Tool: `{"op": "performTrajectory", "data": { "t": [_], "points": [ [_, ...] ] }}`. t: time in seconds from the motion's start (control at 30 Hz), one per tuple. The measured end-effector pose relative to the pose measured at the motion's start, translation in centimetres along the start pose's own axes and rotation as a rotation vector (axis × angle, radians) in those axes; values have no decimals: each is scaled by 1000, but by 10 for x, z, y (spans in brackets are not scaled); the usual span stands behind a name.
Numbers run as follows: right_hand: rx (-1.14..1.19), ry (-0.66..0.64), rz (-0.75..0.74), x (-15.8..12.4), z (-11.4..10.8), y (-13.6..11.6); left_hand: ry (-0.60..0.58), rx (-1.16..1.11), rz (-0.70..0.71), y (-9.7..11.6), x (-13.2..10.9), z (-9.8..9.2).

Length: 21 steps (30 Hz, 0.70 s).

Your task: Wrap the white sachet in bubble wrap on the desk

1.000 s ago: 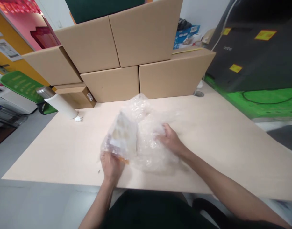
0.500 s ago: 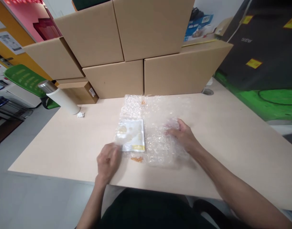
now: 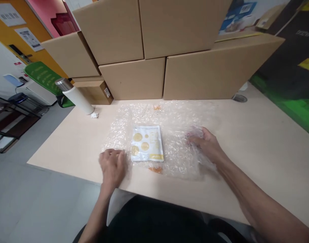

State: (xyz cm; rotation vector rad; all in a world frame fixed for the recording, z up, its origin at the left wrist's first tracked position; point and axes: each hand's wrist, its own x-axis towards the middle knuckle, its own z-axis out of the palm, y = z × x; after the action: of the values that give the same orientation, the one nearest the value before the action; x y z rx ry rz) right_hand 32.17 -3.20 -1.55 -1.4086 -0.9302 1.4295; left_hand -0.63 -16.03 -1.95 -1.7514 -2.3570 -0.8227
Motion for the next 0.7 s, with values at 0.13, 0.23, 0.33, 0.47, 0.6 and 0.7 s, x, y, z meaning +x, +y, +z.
{"op": "performTrajectory", "data": {
  "t": [0.13, 0.23, 0.33, 0.47, 0.6, 0.7],
  "points": [
    [-22, 7, -38, 2, -2, 3, -245, -70, -28, 28, 14, 15],
    [-38, 29, -38, 3, -3, 2, -264, -132, -57, 35, 20, 23],
    [-41, 35, -17, 4, -3, 1, -272, -269, -85, 29, 22, 22],
    [-83, 40, -12, 8, -6, 4, -212, -358, -185, 1, 33, 11],
    [-140, 62, -30, 9, -9, 4, -125, -109, -280, -36, 44, 0],
    [-175, 85, -2, 8, -9, 0, -139, 68, -339, -53, 46, -2]
  ]
}}
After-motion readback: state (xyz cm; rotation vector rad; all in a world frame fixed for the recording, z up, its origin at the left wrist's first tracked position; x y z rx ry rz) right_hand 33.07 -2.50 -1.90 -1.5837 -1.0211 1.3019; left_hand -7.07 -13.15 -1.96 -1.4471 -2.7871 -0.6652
